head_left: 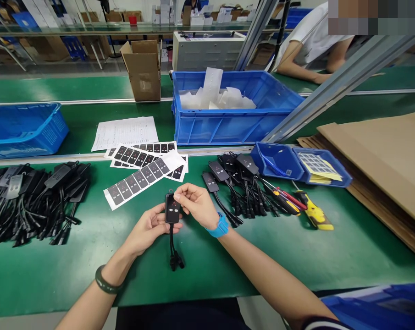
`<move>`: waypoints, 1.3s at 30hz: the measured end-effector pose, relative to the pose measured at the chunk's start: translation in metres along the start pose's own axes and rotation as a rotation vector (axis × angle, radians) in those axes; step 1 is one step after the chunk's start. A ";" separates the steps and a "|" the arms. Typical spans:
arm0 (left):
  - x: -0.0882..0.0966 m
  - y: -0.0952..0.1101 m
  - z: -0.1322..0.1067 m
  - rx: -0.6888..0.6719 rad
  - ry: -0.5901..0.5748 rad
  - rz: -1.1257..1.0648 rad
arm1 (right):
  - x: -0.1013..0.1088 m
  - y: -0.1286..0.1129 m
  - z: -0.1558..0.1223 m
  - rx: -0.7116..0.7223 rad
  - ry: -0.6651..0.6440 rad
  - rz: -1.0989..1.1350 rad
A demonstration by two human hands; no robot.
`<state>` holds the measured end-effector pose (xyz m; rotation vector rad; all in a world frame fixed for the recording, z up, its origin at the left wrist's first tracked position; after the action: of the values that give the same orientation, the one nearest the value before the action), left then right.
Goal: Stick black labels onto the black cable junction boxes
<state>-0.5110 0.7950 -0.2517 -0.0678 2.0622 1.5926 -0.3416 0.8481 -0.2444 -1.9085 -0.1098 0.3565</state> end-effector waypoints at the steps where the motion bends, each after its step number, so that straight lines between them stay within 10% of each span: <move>1: 0.000 0.000 0.000 0.000 -0.002 -0.001 | 0.000 -0.001 0.000 0.011 0.002 -0.015; 35: -0.007 -0.001 -0.003 -0.052 -0.016 0.108 | -0.002 0.010 -0.006 0.215 0.300 -0.384; 39: -0.004 -0.002 -0.002 -0.079 0.055 0.022 | 0.001 0.014 -0.004 0.165 0.170 -0.429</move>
<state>-0.5076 0.7915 -0.2512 -0.1187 2.0471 1.7028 -0.3411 0.8402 -0.2561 -1.6896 -0.3581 -0.0846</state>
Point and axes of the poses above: each hand's wrist, its own z-axis towards the middle knuckle, its own x-axis out of the back of the hand, y = z × x, the point moved 1 cm from there along z, towards the middle knuckle, and after that the axes turned 13 degrees about -x, right-handed, at the moved point
